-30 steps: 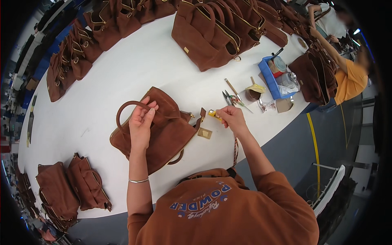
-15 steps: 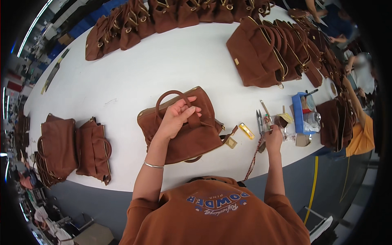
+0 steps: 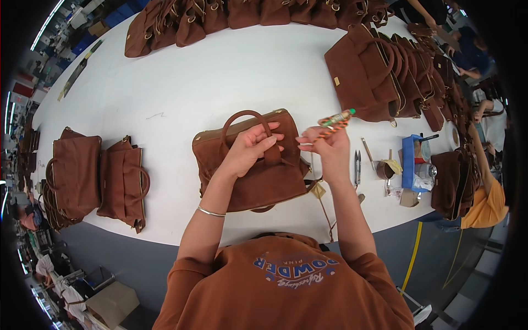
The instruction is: The person assembles brown handbags at a factory workstation. They attach a small rectangular leather patch to the front of a bag using a green marker to mark the position and a small wooden block to press the patch into place. The person also inspects the bag's interior and handles.
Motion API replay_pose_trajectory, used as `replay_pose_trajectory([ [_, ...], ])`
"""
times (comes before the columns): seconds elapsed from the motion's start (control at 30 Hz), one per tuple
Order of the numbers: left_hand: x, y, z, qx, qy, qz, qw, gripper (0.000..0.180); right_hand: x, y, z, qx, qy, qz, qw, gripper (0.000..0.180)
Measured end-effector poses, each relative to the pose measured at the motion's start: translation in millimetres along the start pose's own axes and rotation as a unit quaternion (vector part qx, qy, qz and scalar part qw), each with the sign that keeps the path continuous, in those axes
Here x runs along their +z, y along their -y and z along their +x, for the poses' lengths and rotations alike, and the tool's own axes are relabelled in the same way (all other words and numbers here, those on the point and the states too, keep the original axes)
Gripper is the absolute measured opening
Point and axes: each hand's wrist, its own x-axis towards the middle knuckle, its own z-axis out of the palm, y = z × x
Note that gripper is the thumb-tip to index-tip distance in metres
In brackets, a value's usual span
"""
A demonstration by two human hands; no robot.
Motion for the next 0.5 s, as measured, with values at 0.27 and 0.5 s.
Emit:
replay_pose_trajectory([
  [0.27,-3.3,4.9,3.9,0.033,0.033,-0.052,0.998,0.040,38.0,-37.6,22.3,0.031,0.032,0.045,0.998,0.011],
  [0.5,-0.4,2.3,4.5,0.049,0.035,-0.061,0.996,0.038,40.8,-48.1,19.9,-0.005,0.019,0.025,1.000,0.012],
])
